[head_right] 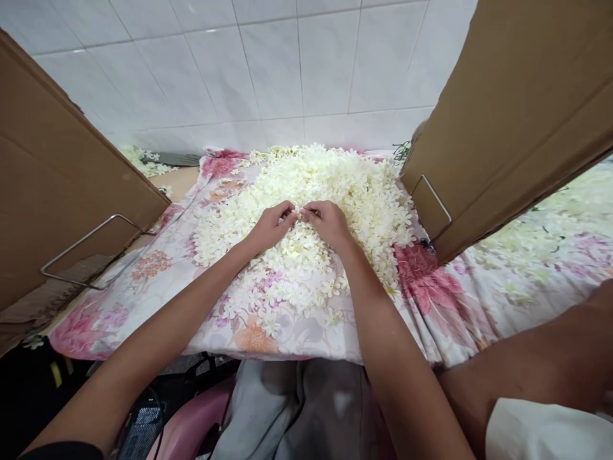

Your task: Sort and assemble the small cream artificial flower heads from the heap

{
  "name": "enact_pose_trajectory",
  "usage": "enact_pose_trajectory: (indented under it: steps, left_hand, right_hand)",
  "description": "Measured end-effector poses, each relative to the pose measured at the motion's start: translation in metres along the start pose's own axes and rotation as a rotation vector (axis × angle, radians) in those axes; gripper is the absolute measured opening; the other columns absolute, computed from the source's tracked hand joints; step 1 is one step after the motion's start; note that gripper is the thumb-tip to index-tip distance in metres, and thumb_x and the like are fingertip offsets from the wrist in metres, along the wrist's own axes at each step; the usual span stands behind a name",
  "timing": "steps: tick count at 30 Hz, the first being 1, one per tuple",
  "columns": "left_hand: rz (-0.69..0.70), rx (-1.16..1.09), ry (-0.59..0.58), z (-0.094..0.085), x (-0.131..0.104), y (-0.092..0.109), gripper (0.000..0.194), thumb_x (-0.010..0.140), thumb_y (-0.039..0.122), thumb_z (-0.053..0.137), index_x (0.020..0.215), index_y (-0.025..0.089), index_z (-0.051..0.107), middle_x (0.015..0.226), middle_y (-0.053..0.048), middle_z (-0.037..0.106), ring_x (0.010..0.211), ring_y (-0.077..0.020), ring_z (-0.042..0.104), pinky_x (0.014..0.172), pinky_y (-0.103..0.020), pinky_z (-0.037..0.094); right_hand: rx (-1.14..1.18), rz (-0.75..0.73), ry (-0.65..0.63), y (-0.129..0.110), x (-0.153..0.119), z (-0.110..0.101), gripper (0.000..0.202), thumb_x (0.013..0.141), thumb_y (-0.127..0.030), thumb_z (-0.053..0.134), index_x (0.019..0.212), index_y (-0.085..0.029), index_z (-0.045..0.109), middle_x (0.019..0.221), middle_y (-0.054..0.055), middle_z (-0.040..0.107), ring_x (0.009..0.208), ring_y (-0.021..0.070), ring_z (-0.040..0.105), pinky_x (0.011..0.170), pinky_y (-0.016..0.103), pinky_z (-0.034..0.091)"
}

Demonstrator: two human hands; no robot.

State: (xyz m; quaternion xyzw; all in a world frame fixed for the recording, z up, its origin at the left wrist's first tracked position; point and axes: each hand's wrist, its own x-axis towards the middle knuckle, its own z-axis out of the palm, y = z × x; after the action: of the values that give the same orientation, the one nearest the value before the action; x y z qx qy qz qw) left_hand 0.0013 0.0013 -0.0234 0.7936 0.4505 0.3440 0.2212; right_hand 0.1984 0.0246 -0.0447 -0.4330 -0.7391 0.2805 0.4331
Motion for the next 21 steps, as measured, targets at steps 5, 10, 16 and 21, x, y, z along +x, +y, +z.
enact_pose_trajectory:
  steps: [5,10,16,21]
  left_hand:
    - [0.005,0.005,-0.003,-0.0002,-0.0002,0.0009,0.012,0.101,0.029,0.05,0.093,0.021,0.055,0.081,-0.001,0.072,0.072,-0.0162,0.063,0.069,-0.028,0.045]
    - [0.005,0.003,-0.001,-0.0002,-0.0002,0.001,0.012,0.1,0.028,0.05,0.093,0.021,0.055,0.081,-0.001,0.072,0.072,-0.0158,0.063,0.069,-0.028,0.045]
    - [-0.004,0.002,0.002,0.0005,0.0003,-0.0007,0.013,0.1,0.031,0.05,0.092,0.021,0.055,0.081,-0.001,0.072,0.071,-0.0159,0.062,0.068,-0.028,0.045]
    - [0.013,0.025,0.004,0.0008,0.0016,-0.0012,0.014,0.099,0.031,0.05,0.091,0.021,0.055,0.079,-0.001,0.071,0.071,-0.0168,0.062,0.071,-0.029,0.046]
  right_hand:
    - [-0.027,0.001,-0.006,-0.0018,-0.0002,-0.0011,0.037,0.093,-0.048,0.062,0.077,-0.017,0.075,0.074,0.005,0.072,0.067,0.0185,0.058,0.061,0.029,0.037]
    - [-0.023,0.009,-0.009,-0.0021,0.0,-0.0011,0.036,0.092,-0.047,0.062,0.077,-0.017,0.075,0.072,0.005,0.071,0.065,0.0176,0.056,0.06,0.029,0.035]
    - [-0.006,0.027,-0.026,-0.004,0.0004,-0.0015,0.039,0.09,-0.052,0.064,0.077,-0.017,0.075,0.074,0.006,0.072,0.067,0.0181,0.057,0.062,0.029,0.038]
    - [-0.023,0.052,-0.031,-0.0079,0.0003,-0.0026,0.038,0.089,-0.052,0.065,0.081,-0.017,0.078,0.076,0.006,0.073,0.07,0.0188,0.059,0.063,0.029,0.039]
